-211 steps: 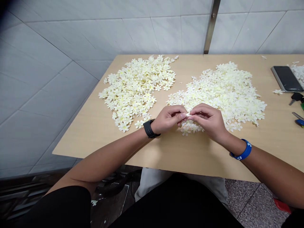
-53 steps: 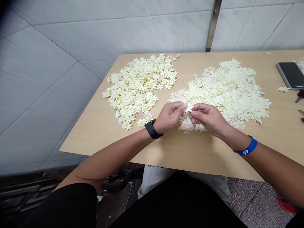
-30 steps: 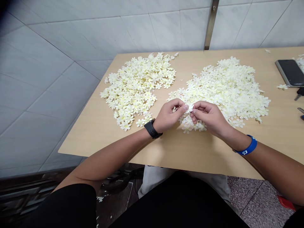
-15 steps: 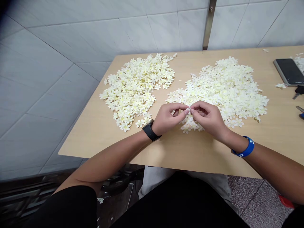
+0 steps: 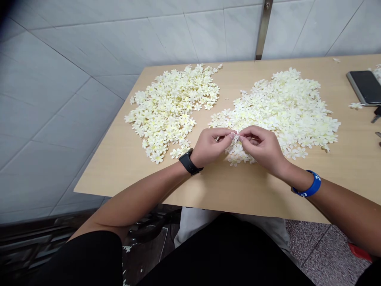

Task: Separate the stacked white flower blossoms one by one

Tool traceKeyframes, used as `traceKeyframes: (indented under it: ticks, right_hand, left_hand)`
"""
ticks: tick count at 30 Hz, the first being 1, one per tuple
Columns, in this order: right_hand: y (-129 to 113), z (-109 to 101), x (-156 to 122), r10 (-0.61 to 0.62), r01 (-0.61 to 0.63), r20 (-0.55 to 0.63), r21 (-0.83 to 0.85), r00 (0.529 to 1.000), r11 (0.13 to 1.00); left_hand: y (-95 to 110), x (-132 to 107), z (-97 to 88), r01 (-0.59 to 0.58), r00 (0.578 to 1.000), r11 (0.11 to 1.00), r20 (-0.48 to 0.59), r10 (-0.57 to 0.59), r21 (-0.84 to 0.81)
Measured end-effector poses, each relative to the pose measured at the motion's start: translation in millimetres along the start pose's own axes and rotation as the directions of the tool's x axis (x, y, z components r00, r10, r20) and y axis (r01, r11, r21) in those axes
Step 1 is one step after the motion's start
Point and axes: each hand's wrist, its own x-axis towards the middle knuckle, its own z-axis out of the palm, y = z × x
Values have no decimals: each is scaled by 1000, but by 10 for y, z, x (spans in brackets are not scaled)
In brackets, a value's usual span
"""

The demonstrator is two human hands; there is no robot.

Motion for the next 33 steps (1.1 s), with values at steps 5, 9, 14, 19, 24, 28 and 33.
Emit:
traceKeyframes:
  ticks: [5,9,14,19,24,28,33]
  right_hand:
    - [-23,-7,7,28,-28,-11,26,1000,999]
    - [-3,-15,13,34,-34,-4,52,999,998]
    - [-2,-14,28,76,-74,-28,69,997,995]
    - [-20,-25,44,100,-95,-48,88,994,992]
    - [-22,-44,52,99,-91,-89,86,991,992]
    - [-13,-42,44,52,-50,-97,22,994,999]
    - [17,-77,37,-219,184,-123,-243,968,952]
  left_hand:
    - [-19,50,-19,109,991,987,-69,-118,-120]
    - [-3,81,-36,156,983,971,-68,-170,-179]
    - [24,78,-43,197,977,966,-43,-207,-170]
    - [29,95,-56,184,977,968,-75,-198,-168]
    - [-8,135,-85,145,972,977,-162,-169,-154]
    - [-51,147,-68,197,964,961,-142,-227,-196]
    - [-78,137,-47,246,961,947,-76,-267,-207]
